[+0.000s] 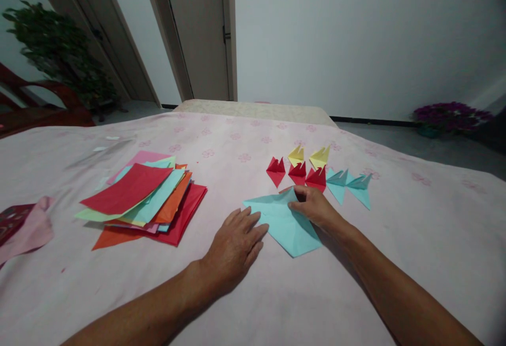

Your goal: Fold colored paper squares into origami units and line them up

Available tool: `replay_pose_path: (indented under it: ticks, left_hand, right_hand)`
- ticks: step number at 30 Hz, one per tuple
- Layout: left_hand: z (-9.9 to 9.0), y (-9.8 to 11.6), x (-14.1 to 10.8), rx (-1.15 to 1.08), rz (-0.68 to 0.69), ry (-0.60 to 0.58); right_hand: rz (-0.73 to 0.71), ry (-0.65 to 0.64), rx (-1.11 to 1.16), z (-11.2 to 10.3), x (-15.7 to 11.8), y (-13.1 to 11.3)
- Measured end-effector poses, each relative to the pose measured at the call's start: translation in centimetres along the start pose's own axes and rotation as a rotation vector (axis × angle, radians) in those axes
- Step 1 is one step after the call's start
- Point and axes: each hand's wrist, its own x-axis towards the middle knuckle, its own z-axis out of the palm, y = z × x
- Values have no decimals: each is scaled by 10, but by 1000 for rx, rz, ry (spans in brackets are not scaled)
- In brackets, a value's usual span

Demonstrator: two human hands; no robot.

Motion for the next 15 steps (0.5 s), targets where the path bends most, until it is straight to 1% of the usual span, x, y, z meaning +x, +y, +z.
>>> replay_pose_path:
  ticks: [2,4,10,15]
  left_hand:
    - [0,1,0,13,-6,-8]
    - [0,2,1,10,-10,-14]
    - [-3,3,3,-5,-24,-7]
    - [-2,0,5,-1,-47,16]
  right_hand:
    - [-70,45,-100,-1,-1,2]
    - [-154,61,-179,0,1,3]
    - [-332,50,-262,4,2,5]
    - [-469,-14,-349,4,-5,9]
